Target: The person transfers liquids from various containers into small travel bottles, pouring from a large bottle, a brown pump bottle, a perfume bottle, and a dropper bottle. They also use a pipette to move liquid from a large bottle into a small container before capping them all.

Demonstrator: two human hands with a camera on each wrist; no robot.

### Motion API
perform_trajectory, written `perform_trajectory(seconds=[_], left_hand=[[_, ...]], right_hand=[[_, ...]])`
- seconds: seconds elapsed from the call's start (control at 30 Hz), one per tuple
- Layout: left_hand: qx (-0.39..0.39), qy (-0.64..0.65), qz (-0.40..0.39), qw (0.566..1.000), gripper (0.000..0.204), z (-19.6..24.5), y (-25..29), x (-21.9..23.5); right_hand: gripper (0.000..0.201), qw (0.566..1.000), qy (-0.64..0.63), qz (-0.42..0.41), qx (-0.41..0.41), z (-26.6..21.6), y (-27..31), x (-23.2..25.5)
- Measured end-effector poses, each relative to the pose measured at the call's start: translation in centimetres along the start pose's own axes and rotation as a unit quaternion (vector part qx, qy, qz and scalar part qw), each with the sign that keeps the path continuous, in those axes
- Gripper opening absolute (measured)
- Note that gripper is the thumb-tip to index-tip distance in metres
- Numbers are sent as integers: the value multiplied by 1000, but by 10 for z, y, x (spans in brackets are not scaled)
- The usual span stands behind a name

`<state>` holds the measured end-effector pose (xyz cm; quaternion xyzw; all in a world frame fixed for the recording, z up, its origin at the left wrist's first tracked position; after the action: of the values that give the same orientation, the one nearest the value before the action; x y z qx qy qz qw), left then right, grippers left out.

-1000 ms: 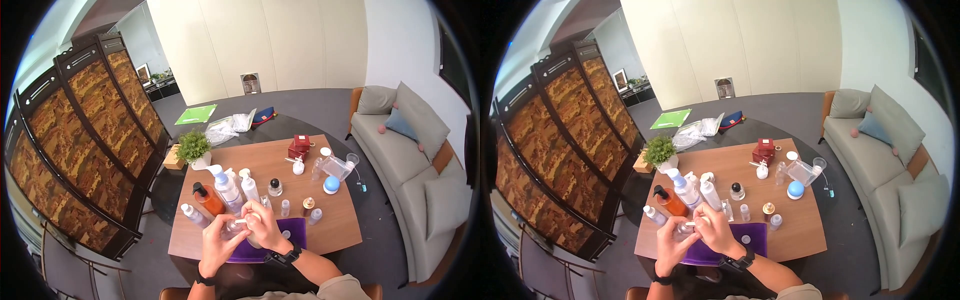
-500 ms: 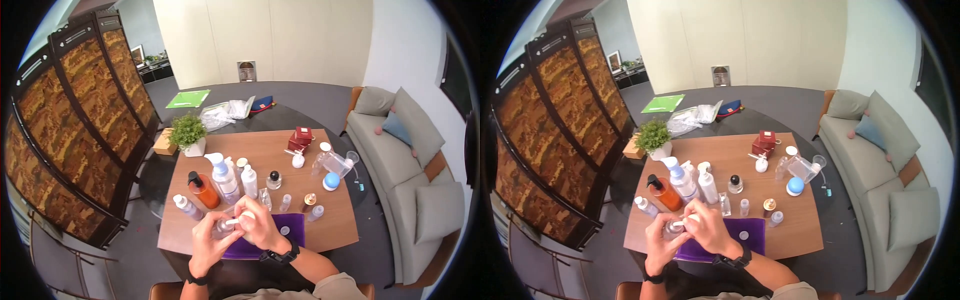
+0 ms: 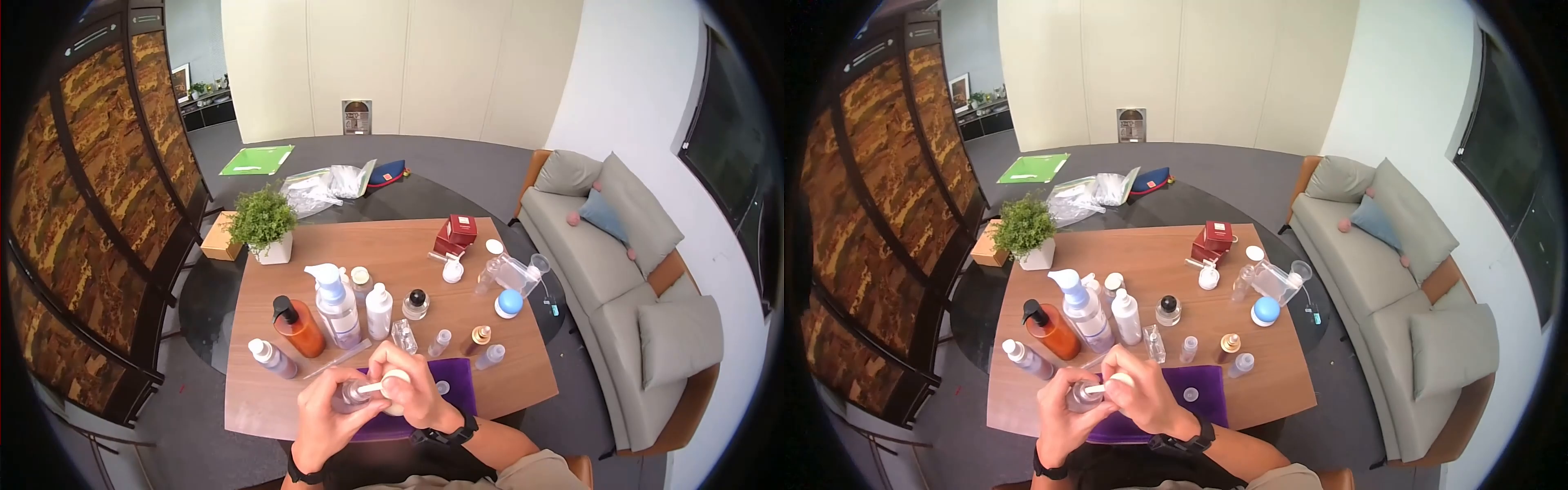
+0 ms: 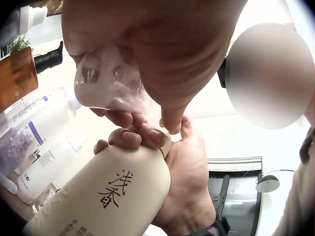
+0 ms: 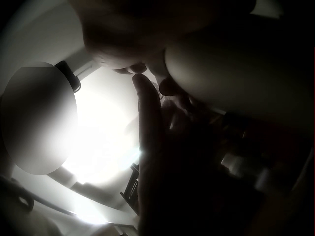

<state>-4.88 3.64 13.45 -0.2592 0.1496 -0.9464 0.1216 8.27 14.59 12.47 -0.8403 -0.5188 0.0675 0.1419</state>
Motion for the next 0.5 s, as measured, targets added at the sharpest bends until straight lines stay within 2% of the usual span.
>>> perform_trajectory(seconds=[0.07, 0.2, 0.33, 0.4, 0.5], left_hand=[[-2, 6, 1, 1000, 50, -3, 0, 1], [-24, -8, 5, 1000, 49, -1, -2, 5], [-10, 12, 20, 1000, 48, -5, -1, 10], [-27, -25, 16, 999, 48, 0, -1, 12], [-1, 2, 0, 1000, 45, -5, -1, 7]], right_hand=[[34, 999, 47, -4, 19, -5, -2, -3], [32, 999, 41, -5, 18, -7, -6, -6], [31, 998, 60, -12, 16, -8, -8, -10], [28, 997, 74, -3, 10, -9, -8, -13], [25, 1000, 29, 0, 10, -9, -8, -7]])
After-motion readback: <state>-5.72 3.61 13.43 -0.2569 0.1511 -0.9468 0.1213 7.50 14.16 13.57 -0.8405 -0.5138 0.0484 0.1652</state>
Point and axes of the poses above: each hand's wrist, its own y-axis away from the middle knuckle, its own x-axis out of the back of the hand, z = x × y, the point moved 6 cm from there along -y, towards the middle knuckle, and after that the axes turned 14 degrees about -z, right-handed, at the moved point
